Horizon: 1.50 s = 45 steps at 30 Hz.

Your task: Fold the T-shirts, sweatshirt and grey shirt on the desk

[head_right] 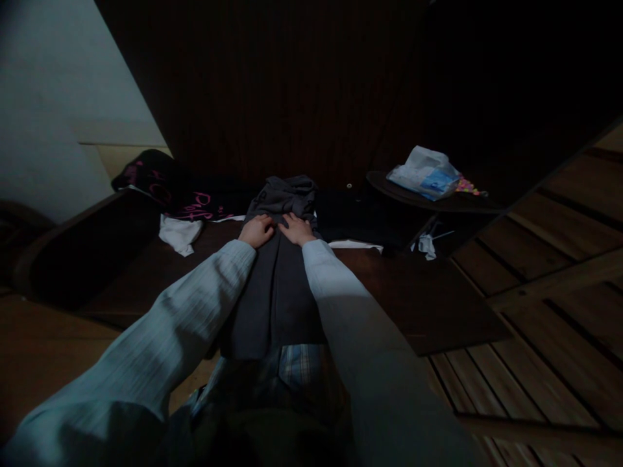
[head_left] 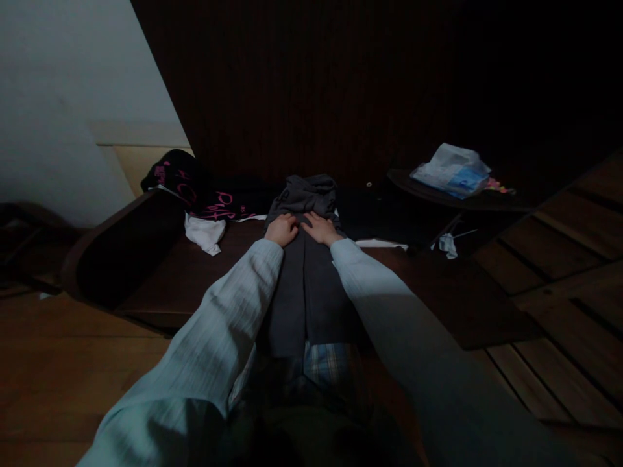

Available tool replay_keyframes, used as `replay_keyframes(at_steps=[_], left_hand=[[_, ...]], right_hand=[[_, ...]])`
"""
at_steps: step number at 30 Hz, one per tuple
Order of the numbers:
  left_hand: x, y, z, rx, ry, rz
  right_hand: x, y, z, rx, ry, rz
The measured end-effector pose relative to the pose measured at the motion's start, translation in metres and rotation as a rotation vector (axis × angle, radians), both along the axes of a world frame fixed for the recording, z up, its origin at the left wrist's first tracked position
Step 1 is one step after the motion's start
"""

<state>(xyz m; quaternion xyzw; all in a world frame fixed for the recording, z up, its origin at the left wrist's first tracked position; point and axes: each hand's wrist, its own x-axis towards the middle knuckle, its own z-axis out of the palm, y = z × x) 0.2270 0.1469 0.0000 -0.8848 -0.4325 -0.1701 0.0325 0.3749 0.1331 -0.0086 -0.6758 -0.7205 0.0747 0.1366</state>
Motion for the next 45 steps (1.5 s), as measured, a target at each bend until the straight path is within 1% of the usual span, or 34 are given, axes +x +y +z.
replay_keyframes(at_steps=[3,5,7,10,12,14,17,20,23,26,31,37,41,43,45], left_hand=[[-0.002,-0.002,-0.003,-0.026,-0.018,0.013],[-0.004,-0.003,-0.006,-0.057,-0.034,0.013],[-0.007,-0.004,-0.01,-0.089,-0.041,-0.015],[-0.012,-0.008,-0.013,-0.111,-0.022,-0.071],[-0.013,-0.01,-0.014,-0.109,-0.009,-0.066],[-0.014,-0.011,-0.014,-0.101,0.0,-0.024],[-0.013,-0.012,-0.014,-0.097,0.023,0.034],[-0.012,-0.012,-0.015,-0.111,0.048,0.048],[-0.012,-0.012,-0.016,-0.13,0.065,0.058],[-0.013,-0.01,-0.014,-0.157,0.079,0.07],[-0.02,0.003,-0.008,-0.225,0.139,0.113],[-0.034,0.021,-0.008,-0.211,0.165,0.172],[-0.041,0.027,-0.009,-0.18,0.163,0.162],[-0.044,0.027,-0.009,-0.154,0.14,0.158],[-0.046,0.027,-0.009,-0.14,0.113,0.15]], right_hand=[[0.001,-0.004,0.0,0.109,0.052,-0.023],[0.002,-0.006,0.0,0.154,0.067,-0.041],[0.002,-0.007,0.0,0.171,0.058,-0.033],[0.003,-0.01,-0.002,0.188,0.045,0.018],[0.006,-0.017,-0.004,0.195,0.035,0.05],[0.01,-0.031,-0.007,0.194,0.011,0.076],[0.018,-0.061,-0.01,0.177,-0.048,0.109],[0.022,-0.089,-0.01,0.145,-0.098,0.126],[0.02,-0.103,-0.006,0.099,-0.113,0.133],[0.015,-0.102,-0.002,0.06,-0.11,0.128],[0.008,-0.09,0.002,0.037,-0.105,0.125],[-0.005,-0.074,0.007,-0.01,-0.102,0.139],[-0.014,-0.065,0.007,0.027,-0.074,0.134],[-0.01,-0.063,0.005,0.064,-0.032,0.164],[0.002,-0.063,0.003,0.118,0.03,0.222]])
